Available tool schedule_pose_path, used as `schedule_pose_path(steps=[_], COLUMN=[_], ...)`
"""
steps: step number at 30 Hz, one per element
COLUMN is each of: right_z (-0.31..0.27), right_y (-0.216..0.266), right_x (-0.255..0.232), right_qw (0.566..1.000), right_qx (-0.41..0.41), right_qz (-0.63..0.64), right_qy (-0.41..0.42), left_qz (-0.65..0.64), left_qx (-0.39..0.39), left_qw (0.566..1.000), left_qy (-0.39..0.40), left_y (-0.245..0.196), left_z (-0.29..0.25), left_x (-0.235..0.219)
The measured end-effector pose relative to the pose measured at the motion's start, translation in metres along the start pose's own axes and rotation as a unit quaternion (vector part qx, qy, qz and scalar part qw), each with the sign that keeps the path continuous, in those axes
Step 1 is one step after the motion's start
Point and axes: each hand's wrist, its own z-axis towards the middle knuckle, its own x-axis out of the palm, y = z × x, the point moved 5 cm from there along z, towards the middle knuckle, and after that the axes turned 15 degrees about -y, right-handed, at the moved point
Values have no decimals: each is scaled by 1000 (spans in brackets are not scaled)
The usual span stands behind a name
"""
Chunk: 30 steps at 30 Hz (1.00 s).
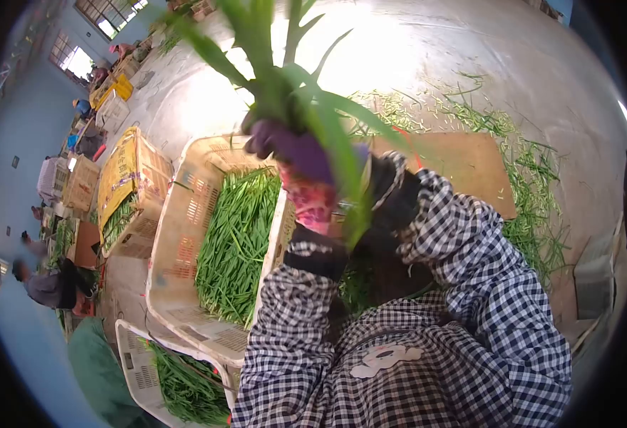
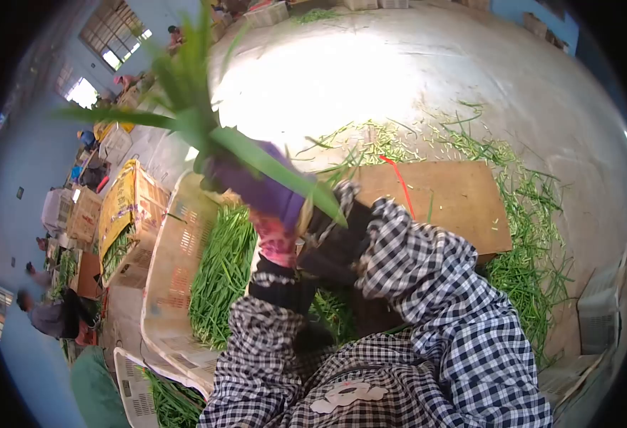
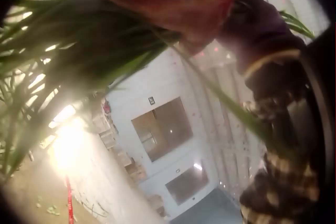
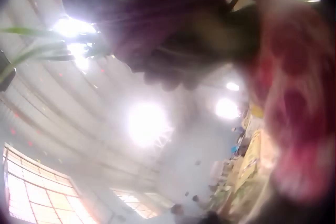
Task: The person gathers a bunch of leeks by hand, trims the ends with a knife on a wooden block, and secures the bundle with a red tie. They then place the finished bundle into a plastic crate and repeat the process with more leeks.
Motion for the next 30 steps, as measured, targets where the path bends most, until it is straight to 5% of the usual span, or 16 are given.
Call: schedule_pose_path(steps=[2, 4, 6, 8, 9, 11, 12, 16, 19, 20, 22, 23, 26, 27, 29, 30], right_z=[-7, -3, -18, -33, -45, -78, -90, -123, -124, -122, -117, -120, -124, -129, -134, -137], right_y=[16, 31, 72, 61, 45, 22, 19, 29, 24, 26, 44, 42, 45, 44, 38, 37], right_x=[20, 24, -3, -53, -78, -100, -98, -55, -26, -17, 0, 0, -14, -15, -32, -39], right_qw=[986, 966, 958, 977, 975, 960, 953, 949, 954, 954, 924, 925, 948, 948, 972, 971], right_qx=[-12, -36, 0, 150, 174, 218, 227, 277, 276, 275, 30, 31, -99, -99, 78, 77], right_qz=[-153, -220, -270, -149, -135, -175, -203, -132, -105, -104, -354, -353, -300, -300, -152, -155], right_qy=[70, 128, 93, -32, -35, -25, 3, 75, 61, 60, 139, 138, -44, -44, -163, -166], left_qz=[-366, -63, -374, -285, -381, -482, -409, -481, -496, -530, -525, -521, -519, -523, -511, -511], left_qx=[-172, 118, -122, -153, -231, -154, -190, -183, -261, -233, -237, -241, -228, -213, -185, -199], left_qw=[915, 988, 915, 925, 884, 862, 883, 857, 828, 813, 815, 817, 822, 824, 839, 833], left_qy=[-18, -77, -87, -201, -141, 19, -126, -27, -14, 62, 57, 50, 49, 48, 16, -77], left_y=[10, -34, -18, -47, -51, -80, -94, -99, -113, -123, -125, -125, -114, -112, -109, -102], left_z=[26, 37, 59, 68, 70, 68, 60, 48, 33, 29, 24, 22, 26, 27, 26, 26], left_x=[-10, -36, -77, -112, -127, -138, -140, -141, -113, -101, -90, -88, -90, -89, -85, -88])
